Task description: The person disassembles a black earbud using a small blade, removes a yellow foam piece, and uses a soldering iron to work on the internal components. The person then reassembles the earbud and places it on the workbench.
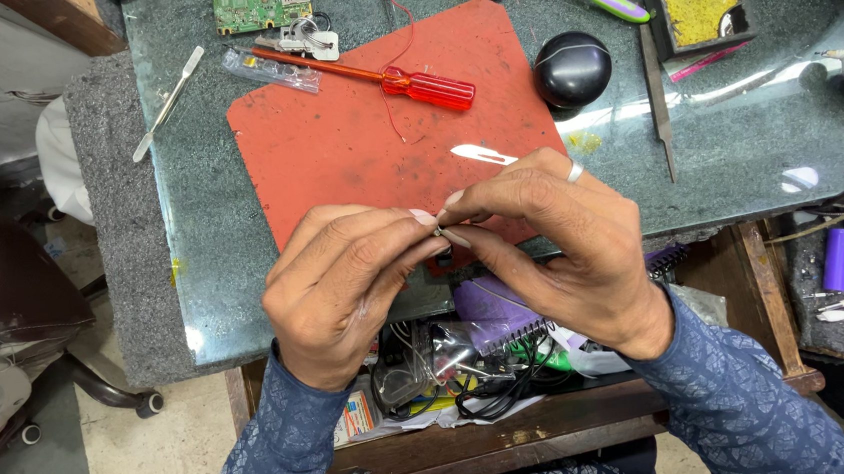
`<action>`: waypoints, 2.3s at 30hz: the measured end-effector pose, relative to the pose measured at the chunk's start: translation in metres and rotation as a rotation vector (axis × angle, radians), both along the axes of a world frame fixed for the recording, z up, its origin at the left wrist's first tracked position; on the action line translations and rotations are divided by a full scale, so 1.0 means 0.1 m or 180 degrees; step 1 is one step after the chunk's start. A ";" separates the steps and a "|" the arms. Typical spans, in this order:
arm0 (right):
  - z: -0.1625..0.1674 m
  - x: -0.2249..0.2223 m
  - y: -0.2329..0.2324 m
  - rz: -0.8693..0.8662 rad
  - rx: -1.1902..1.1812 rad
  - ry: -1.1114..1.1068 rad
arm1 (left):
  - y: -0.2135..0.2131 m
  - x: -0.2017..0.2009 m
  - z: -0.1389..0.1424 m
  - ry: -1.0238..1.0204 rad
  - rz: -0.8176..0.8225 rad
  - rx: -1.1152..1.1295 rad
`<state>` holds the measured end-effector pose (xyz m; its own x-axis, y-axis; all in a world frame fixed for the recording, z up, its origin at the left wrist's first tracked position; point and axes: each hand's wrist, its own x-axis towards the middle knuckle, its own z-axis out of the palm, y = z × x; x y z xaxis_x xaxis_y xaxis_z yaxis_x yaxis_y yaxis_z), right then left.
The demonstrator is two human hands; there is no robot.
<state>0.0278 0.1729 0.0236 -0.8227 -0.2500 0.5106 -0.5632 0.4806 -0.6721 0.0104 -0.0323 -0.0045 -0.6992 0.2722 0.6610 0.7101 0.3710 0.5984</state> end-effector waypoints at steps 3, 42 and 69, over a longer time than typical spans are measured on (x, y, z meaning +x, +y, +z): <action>0.00 -0.01 0.01 0.0004 0.0045 0.0023 | 0.00 0.00 0.00 0.0066 0.0007 -0.0074; -0.18 0.02 0.01 0.0107 -0.0110 0.0176 | -0.05 -0.03 -0.04 -0.0774 -0.0438 0.0266; -0.08 -0.01 0.03 0.0200 0.0078 0.0414 | -0.07 -0.04 -0.07 -0.0729 -0.0341 0.0323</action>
<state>0.0268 0.1762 0.0160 -0.7323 -0.3128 0.6049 -0.6743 0.4570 -0.5800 0.0068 -0.0389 -0.0116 -0.8044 0.2932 0.5168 0.5841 0.2309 0.7781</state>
